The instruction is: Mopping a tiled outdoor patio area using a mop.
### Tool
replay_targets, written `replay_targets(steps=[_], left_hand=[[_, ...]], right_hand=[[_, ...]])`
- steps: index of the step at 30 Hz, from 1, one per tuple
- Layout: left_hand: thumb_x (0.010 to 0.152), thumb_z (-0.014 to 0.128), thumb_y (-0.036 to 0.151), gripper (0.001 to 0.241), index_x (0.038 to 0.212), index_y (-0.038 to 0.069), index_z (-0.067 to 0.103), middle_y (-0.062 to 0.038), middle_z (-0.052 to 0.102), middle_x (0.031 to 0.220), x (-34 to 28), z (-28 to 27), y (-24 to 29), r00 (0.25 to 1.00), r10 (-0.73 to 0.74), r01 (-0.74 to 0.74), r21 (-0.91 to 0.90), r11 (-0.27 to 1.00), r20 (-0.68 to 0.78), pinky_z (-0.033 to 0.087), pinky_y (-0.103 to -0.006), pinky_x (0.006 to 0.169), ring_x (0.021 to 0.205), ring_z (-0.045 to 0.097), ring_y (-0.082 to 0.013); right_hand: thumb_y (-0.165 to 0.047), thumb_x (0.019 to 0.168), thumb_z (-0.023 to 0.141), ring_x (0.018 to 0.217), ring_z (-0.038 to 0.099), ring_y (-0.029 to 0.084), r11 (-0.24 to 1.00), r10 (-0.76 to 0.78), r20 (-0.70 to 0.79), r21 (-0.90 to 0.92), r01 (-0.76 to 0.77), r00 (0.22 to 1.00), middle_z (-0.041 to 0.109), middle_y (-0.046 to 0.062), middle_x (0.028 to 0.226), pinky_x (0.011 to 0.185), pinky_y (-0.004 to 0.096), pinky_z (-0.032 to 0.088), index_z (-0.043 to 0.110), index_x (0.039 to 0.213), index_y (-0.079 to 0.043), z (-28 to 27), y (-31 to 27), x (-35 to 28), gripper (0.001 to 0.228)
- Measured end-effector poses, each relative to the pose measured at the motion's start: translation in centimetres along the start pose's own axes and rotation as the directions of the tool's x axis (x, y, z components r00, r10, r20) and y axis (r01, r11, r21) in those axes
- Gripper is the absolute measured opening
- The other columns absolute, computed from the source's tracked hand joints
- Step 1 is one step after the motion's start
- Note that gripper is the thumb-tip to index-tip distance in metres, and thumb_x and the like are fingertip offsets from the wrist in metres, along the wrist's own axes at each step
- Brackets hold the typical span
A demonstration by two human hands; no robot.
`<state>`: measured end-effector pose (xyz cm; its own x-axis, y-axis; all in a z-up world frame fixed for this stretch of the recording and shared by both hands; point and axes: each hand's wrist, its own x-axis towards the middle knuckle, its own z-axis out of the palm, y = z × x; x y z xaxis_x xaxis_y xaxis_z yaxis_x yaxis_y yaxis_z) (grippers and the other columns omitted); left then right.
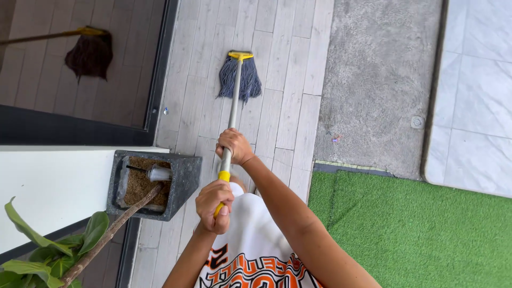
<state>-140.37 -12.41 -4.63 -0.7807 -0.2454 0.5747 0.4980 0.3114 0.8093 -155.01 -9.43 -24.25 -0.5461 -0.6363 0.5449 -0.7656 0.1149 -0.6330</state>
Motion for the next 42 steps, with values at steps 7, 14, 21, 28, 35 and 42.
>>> replay_targets(steps=[7, 14, 21, 28, 35, 42], left_hand=[[0.087, 0.05, 0.028, 0.028, 0.067, 0.01, 0.057, 0.002, 0.043, 0.051, 5.1, 1.6, -8.5, 0.985, 0.152, -0.147, 0.064, 0.987, -0.083, 0.053, -0.0356, 0.053, 0.041, 0.05, -0.0179], [0.076, 0.051, 0.02, 0.013, 0.07, 0.008, 0.054, -0.002, 0.046, 0.056, 16.0, 0.6, -16.3, 0.997, 0.072, -0.073, 0.018, 0.997, 0.027, 0.05, -0.0354, 0.058, 0.047, 0.046, -0.0201], [0.066, 0.051, 0.016, 0.009, 0.072, 0.009, 0.052, -0.005, 0.051, 0.059, 27.4, -2.7, -24.6, 0.997, 0.015, -0.015, 0.0, 1.0, 0.076, 0.049, -0.0344, 0.064, 0.051, 0.042, -0.0199], [0.068, 0.05, 0.017, 0.013, 0.073, 0.007, 0.055, -0.007, 0.055, 0.062, 35.9, -4.0, -31.9, 0.996, 0.04, -0.04, 0.005, 0.999, 0.084, 0.052, -0.0366, 0.068, 0.053, 0.047, -0.0212], [0.069, 0.05, 0.018, 0.012, 0.073, 0.007, 0.054, -0.001, 0.043, 0.054, 44.0, -4.0, -38.6, 0.991, 0.027, -0.02, -0.058, 0.998, 0.129, 0.048, -0.0337, 0.063, 0.05, 0.04, -0.0179], [0.068, 0.048, 0.016, 0.011, 0.072, 0.007, 0.053, -0.005, 0.047, 0.058, 55.7, -1.8, -47.7, 0.989, 0.038, -0.034, -0.032, 0.999, 0.145, 0.047, -0.0332, 0.063, 0.051, 0.039, -0.0191]], right_hand=[[-0.027, 0.089, 0.06, 0.059, 0.057, 0.022, 0.994, -0.092, -0.1, 0.051, 0.097, 0.991, 0.049, 0.0, 0.058, 0.072, 0.034, 0.053, 0.045, 0.06, -0.021, 0.8, 9.1, 5.0, 0.033], [-0.015, 0.081, 0.064, 0.062, 0.055, 0.023, 1.0, 0.014, 0.006, 0.024, -0.015, 1.0, 0.052, 0.002, 0.062, 0.085, 0.034, 0.053, 0.05, 0.059, -0.015, -0.3, 17.0, 14.9, 0.026], [-0.005, 0.075, 0.067, 0.07, 0.058, 0.02, 0.992, 0.122, 0.094, -0.057, -0.117, 0.988, 0.057, -0.001, 0.065, 0.087, 0.032, 0.053, 0.054, 0.061, -0.013, 0.3, 24.0, 27.3, 0.021], [-0.003, 0.073, 0.066, 0.073, 0.059, 0.021, 0.987, 0.146, 0.057, -0.073, -0.142, 0.988, 0.058, 0.0, 0.066, 0.09, 0.033, 0.053, 0.056, 0.061, -0.011, 1.4, 31.1, 35.6, 0.018], [-0.003, 0.073, 0.067, 0.069, 0.056, 0.021, 0.99, 0.123, 0.02, -0.071, -0.121, 0.992, 0.057, 0.002, 0.066, 0.091, 0.033, 0.053, 0.056, 0.062, -0.01, 1.2, 38.4, 42.7, 0.017], [-0.004, 0.072, 0.066, 0.067, 0.054, 0.022, 0.988, 0.137, -0.014, -0.075, -0.138, 0.99, 0.055, 0.002, 0.065, 0.09, 0.034, 0.053, 0.055, 0.062, -0.012, 0.3, 50.2, 52.0, 0.018]])
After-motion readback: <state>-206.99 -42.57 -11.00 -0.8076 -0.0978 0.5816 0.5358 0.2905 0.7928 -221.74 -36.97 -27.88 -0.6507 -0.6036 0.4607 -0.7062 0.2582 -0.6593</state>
